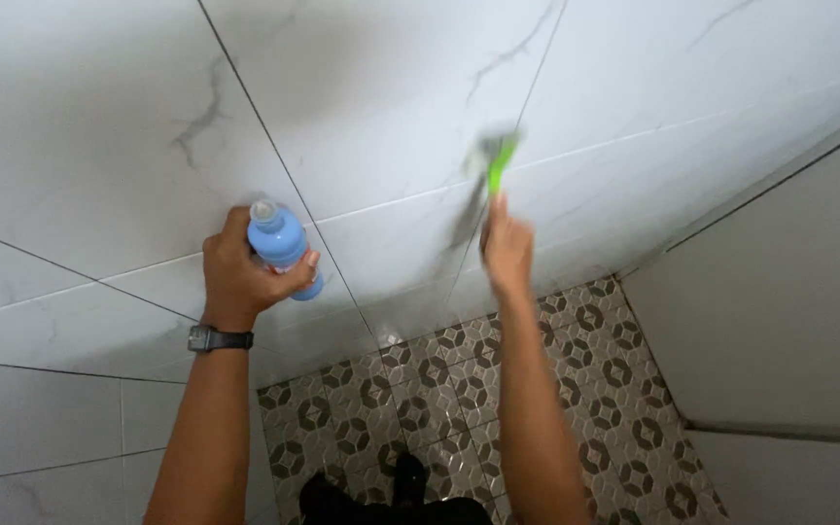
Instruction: Scrubbing bathroom wall tiles and grout with a cleaning brush and solution.
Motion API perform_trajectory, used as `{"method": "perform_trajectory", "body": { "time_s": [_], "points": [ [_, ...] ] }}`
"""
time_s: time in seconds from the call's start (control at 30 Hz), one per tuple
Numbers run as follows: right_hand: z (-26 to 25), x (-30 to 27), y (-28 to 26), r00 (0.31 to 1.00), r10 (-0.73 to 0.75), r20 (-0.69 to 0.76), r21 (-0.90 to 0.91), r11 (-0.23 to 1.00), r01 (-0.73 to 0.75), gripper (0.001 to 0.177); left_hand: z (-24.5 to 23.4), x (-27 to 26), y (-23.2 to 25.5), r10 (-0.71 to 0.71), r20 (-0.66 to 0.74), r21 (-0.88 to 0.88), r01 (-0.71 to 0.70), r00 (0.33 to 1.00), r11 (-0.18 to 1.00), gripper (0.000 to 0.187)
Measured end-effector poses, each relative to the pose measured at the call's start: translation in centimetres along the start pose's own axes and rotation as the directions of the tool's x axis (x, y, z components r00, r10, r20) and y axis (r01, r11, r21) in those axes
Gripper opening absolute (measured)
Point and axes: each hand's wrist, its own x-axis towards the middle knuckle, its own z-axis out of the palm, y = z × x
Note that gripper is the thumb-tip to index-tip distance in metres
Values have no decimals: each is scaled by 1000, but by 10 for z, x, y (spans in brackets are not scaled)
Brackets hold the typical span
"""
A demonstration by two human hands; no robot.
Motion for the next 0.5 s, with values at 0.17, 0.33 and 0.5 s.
{"method": "perform_trajectory", "body": {
  "time_s": [0.17, 0.33, 0.5],
  "points": [
    [38, -17, 178, 960, 273, 55, -215, 943, -256, 71, 6, -6, -3, 11, -41, -29, -12, 999, 999, 60],
    [18, -18, 110, 964, 265, 35, -150, 955, -257, 63, 8, -1, -6, 91, -39, -31, -92, 995, 995, 63],
    [-23, -9, -25, 994, -100, -47, 166, 980, 106, 62, 11, -3, 1, 46, -107, -51, -52, 993, 997, 59]
  ]
}}
